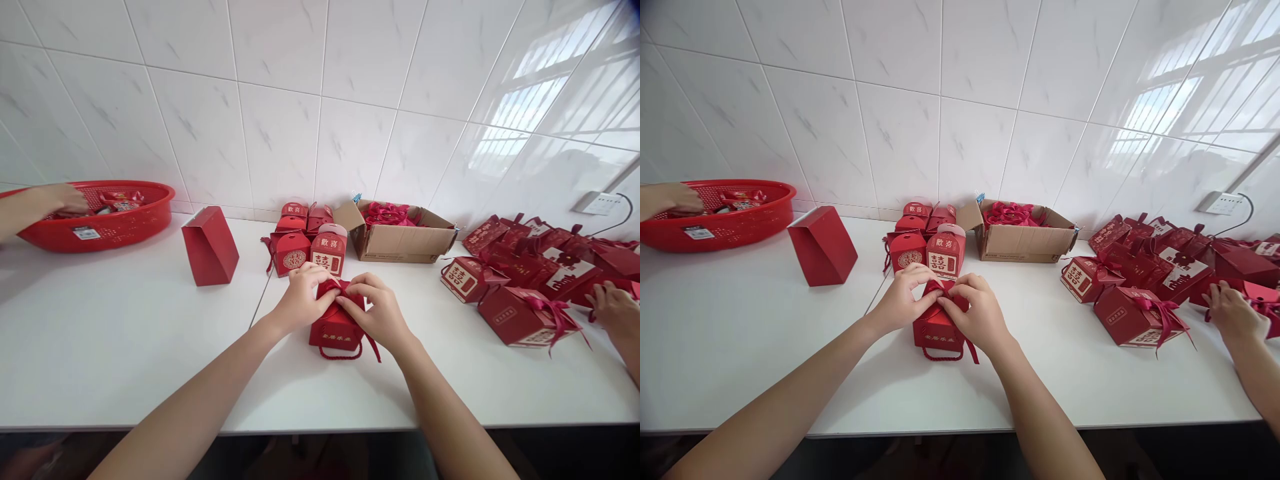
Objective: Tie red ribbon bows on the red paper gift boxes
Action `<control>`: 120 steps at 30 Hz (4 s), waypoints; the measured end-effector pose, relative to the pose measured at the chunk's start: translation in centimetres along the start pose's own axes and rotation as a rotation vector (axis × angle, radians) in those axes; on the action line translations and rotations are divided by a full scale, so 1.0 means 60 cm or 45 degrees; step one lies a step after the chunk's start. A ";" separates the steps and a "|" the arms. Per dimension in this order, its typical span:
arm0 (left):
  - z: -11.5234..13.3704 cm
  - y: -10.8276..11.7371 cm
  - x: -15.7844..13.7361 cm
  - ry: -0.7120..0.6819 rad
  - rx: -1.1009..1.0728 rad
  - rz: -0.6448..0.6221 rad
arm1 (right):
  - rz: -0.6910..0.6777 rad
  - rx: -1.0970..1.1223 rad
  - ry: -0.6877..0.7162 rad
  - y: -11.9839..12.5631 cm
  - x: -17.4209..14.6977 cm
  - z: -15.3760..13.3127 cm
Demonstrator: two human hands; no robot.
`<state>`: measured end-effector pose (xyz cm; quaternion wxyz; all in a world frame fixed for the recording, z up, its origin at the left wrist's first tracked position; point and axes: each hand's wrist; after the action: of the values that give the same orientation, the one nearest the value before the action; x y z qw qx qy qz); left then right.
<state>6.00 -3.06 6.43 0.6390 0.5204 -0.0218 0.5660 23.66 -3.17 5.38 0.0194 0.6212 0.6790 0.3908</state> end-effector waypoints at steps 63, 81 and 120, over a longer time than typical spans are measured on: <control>0.004 0.015 -0.004 -0.114 0.200 -0.082 | -0.360 0.655 -0.593 -0.003 0.006 -0.009; -0.008 0.040 -0.002 -0.070 -0.124 -0.198 | -0.182 0.182 -0.414 0.023 0.015 0.014; -0.007 0.042 -0.004 -0.011 -0.356 -0.147 | -0.163 0.151 0.339 0.001 0.001 0.005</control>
<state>3.78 -3.37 7.71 0.7366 0.4292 -0.0730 0.5176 23.84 -2.97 5.22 -0.0826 0.5196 0.7355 0.4269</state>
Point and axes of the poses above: each hand's wrist, its own x-axis towards the middle knuckle, its own y-axis out of the back of the hand, z = x × y, and after that the axes turned 12 degrees about -y, right-handed
